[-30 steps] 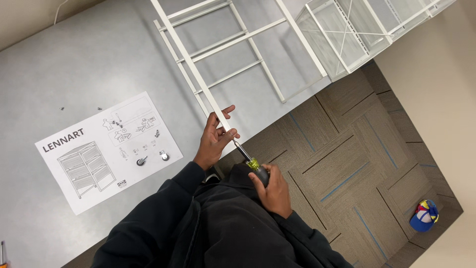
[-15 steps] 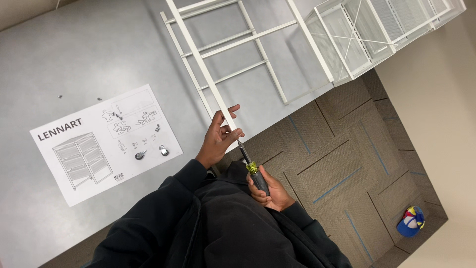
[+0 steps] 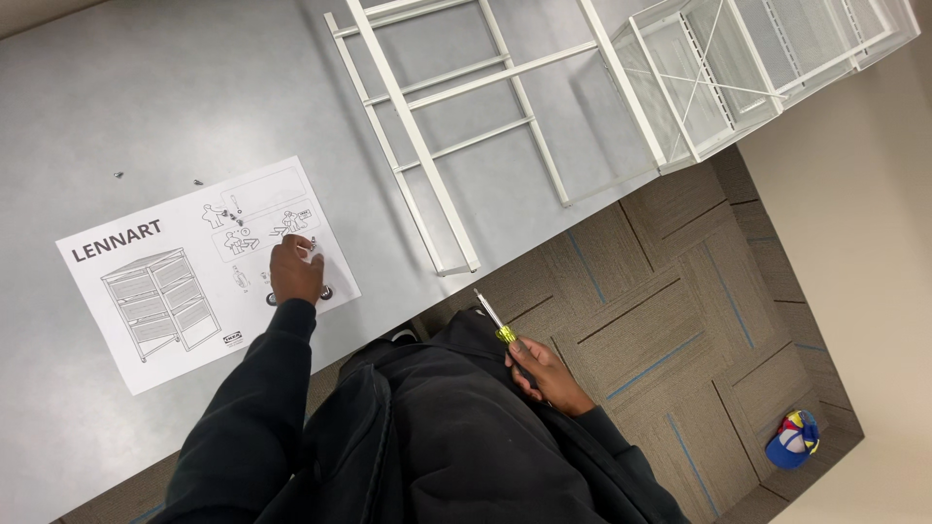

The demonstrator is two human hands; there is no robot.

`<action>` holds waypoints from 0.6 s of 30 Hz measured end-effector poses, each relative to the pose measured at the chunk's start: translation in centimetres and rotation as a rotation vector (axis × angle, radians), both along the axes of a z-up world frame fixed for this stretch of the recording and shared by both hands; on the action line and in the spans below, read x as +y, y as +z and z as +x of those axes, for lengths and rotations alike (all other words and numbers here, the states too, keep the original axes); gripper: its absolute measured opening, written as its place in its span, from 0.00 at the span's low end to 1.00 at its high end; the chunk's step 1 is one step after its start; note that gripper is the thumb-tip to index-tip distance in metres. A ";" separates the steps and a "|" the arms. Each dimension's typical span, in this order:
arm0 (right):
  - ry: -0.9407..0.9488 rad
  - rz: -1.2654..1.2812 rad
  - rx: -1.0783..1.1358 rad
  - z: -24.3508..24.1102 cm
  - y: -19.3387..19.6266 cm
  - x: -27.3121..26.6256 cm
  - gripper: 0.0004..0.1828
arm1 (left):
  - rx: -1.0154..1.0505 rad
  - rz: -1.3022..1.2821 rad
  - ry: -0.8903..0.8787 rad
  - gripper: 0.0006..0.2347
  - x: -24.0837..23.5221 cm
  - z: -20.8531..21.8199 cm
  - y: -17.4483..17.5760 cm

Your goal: The person assembles a white metal shelving unit by attaching wheels to the frame using a screwdriver. They align the frame, insert screws into the wheel brackets, and tighten them while following an instruction sheet.

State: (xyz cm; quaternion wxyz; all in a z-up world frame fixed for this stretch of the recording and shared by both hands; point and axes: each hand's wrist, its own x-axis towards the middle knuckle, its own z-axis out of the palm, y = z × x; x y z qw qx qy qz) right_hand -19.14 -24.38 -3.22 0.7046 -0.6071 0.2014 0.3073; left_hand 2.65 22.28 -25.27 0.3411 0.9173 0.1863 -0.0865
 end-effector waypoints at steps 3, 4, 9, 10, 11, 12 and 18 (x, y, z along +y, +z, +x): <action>0.039 -0.065 -0.028 -0.3 -1.1 -0.3 0.25 | 0.056 0.054 -0.028 0.15 0.4 0.3 -1.2; 0.040 -0.067 -0.030 -0.2 -1.3 -0.2 0.25 | 0.054 0.052 -0.027 0.15 0.5 0.6 -1.2; 0.044 -0.149 -0.061 -1.0 -2.8 -1.0 0.25 | 0.030 0.090 -0.026 0.12 0.6 1.4 -2.4; 0.044 -0.153 -0.063 -1.3 -2.7 -1.2 0.25 | 0.028 0.086 -0.026 0.12 0.4 1.2 -2.1; 0.020 -0.169 -0.067 -1.4 -2.6 -1.3 0.24 | 0.024 0.096 -0.038 0.09 0.4 1.2 -1.7; -0.004 -0.185 -0.070 -1.4 -2.5 -1.5 0.23 | 0.020 0.106 -0.049 0.07 0.3 1.2 -1.4; -0.063 -0.213 -0.149 -2.8 -4.0 -2.2 0.18 | 0.073 0.140 -0.007 0.06 0.9 1.2 -3.6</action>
